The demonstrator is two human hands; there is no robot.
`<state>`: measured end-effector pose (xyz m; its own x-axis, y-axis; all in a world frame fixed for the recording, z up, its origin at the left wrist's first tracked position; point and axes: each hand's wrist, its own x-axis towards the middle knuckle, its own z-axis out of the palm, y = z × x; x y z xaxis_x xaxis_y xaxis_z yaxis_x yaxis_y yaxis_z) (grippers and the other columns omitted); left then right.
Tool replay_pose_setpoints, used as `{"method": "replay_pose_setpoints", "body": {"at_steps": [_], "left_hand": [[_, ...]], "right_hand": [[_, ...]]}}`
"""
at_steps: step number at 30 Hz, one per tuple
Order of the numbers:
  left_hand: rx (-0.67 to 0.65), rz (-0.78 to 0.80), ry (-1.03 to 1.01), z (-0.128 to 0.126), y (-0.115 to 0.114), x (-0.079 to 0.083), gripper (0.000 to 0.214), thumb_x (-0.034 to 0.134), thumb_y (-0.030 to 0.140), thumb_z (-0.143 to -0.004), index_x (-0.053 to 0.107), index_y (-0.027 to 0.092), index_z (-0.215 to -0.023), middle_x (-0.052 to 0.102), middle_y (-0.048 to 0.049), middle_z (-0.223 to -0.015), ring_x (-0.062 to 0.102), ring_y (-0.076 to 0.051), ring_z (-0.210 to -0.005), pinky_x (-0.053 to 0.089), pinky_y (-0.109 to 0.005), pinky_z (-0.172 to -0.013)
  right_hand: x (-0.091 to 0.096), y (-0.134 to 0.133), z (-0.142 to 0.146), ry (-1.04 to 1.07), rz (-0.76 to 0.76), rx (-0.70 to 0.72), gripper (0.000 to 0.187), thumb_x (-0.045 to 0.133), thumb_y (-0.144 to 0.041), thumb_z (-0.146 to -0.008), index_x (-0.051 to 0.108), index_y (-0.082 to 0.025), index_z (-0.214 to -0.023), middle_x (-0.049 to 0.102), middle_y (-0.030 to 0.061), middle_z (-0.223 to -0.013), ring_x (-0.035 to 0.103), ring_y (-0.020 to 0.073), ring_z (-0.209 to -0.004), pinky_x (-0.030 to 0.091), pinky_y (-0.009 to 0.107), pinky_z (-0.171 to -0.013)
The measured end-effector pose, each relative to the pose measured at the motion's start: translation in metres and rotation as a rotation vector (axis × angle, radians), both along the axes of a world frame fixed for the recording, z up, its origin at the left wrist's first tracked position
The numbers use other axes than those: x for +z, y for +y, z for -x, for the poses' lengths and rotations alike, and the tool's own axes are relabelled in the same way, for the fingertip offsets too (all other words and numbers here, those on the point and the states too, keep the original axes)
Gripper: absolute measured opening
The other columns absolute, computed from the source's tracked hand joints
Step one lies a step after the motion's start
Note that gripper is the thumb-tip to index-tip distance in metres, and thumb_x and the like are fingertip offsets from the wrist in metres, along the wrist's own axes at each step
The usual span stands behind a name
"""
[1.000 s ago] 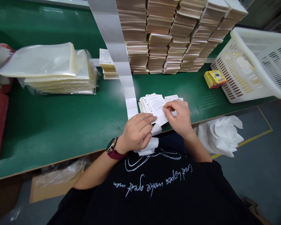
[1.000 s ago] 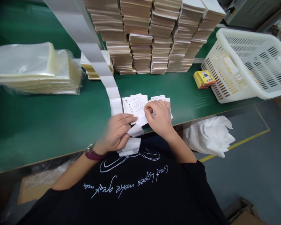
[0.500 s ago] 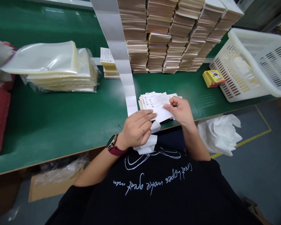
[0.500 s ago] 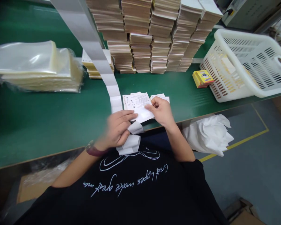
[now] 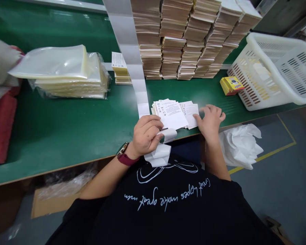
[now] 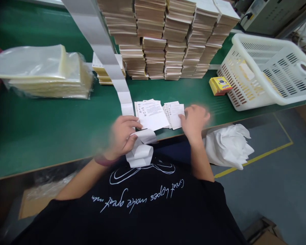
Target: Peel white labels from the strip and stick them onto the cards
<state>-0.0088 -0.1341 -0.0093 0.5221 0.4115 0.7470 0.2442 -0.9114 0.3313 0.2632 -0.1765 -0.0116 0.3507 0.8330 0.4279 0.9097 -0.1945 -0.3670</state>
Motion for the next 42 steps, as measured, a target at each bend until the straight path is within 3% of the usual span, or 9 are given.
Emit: {"method": "replay_pose_setpoints", "body": {"at_steps": [5,10,16,19,25,29,33,39,42], "left_hand": [[0.037,0.060,0.058,0.002,-0.006,0.013,0.029,0.041,0.031,-0.094,0.058,0.019,-0.074,0.069,-0.0031,-0.078,0.062,-0.019,-0.091,0.050,-0.036,-0.080],[0.010,0.097,0.088,-0.001,-0.020,0.022,0.024,0.041,0.026,-0.093,0.060,0.020,-0.079,0.068,-0.0026,-0.077,0.062,-0.018,-0.087,0.050,-0.035,-0.077],[0.105,-0.236,0.122,0.001,-0.031,0.029,0.023,0.058,0.023,-0.084,0.060,0.020,-0.107,0.064,-0.0116,-0.119,0.057,-0.027,-0.110,0.047,-0.040,-0.082],[-0.056,-0.320,0.207,0.002,-0.031,0.033,0.014,0.052,0.019,-0.085,0.061,0.018,-0.096,0.069,-0.0086,-0.094,0.060,-0.023,-0.092,0.046,-0.037,-0.073],[-0.119,-0.072,0.203,-0.006,-0.035,0.030,0.009,0.050,0.015,-0.084,0.059,0.016,-0.084,0.060,-0.0033,-0.068,0.050,-0.015,-0.064,0.040,-0.030,-0.059],[-0.081,-0.023,0.206,-0.008,-0.032,0.027,0.012,0.049,0.017,-0.085,0.058,0.017,-0.078,0.059,-0.0028,-0.067,0.048,-0.015,-0.063,0.038,-0.030,-0.057],[-0.054,-0.073,0.166,-0.006,-0.015,0.021,0.006,0.052,0.016,-0.080,0.056,0.018,-0.077,0.065,-0.0054,-0.081,0.058,-0.020,-0.080,0.046,-0.036,-0.067],[-0.128,-0.059,0.099,-0.009,0.002,-0.002,0.011,0.052,0.010,-0.075,0.056,0.017,-0.083,0.065,-0.0091,-0.106,0.059,-0.025,-0.106,0.053,-0.046,-0.088],[-0.131,-0.052,0.084,-0.008,0.002,-0.007,0.013,0.053,0.010,-0.075,0.056,0.017,-0.085,0.066,-0.0091,-0.108,0.060,-0.025,-0.106,0.054,-0.046,-0.089]], "right_hand": [[0.024,-0.037,0.044,0.247,-0.216,0.369,0.034,0.066,-0.030,-0.081,0.055,-0.024,-0.114,0.064,0.0064,-0.113,0.057,0.0243,-0.109,0.042,0.047,-0.098],[0.041,-0.053,0.079,0.512,-0.186,0.748,0.016,0.065,-0.015,-0.082,0.060,-0.025,-0.093,0.063,0.0002,-0.084,0.060,0.0179,-0.085,0.046,0.040,-0.083],[0.038,-0.053,0.072,0.840,-0.060,0.757,0.009,0.067,-0.016,-0.082,0.061,-0.023,-0.084,0.059,-0.0001,-0.081,0.058,0.0154,-0.080,0.047,0.035,-0.074],[0.042,-0.051,0.071,0.840,-0.016,0.831,0.008,0.066,-0.017,-0.083,0.061,-0.022,-0.082,0.060,-0.0003,-0.079,0.057,0.0151,-0.080,0.046,0.035,-0.075],[0.047,-0.057,0.071,0.644,0.019,0.852,0.011,0.066,-0.021,-0.083,0.056,-0.022,-0.079,0.057,-0.0003,-0.083,0.054,0.0160,-0.084,0.044,0.037,-0.081],[0.053,-0.063,0.062,0.500,-0.276,0.755,0.008,0.059,-0.023,-0.086,0.054,-0.024,-0.082,0.057,0.0006,-0.084,0.053,0.0179,-0.084,0.043,0.040,-0.081],[0.056,-0.041,0.047,0.707,-0.475,0.547,0.009,0.059,-0.027,-0.086,0.052,-0.026,-0.081,0.053,-0.0012,-0.074,0.051,0.0160,-0.072,0.044,0.036,-0.072],[0.042,0.014,0.043,0.924,0.000,0.489,0.015,0.070,-0.029,-0.075,0.058,-0.021,-0.072,0.055,-0.0038,-0.067,0.047,0.0102,-0.062,0.037,0.028,-0.061],[0.038,0.026,0.048,0.976,0.093,0.497,0.015,0.070,-0.028,-0.072,0.059,-0.019,-0.069,0.055,-0.0045,-0.062,0.045,0.0084,-0.058,0.033,0.027,-0.057]]}}
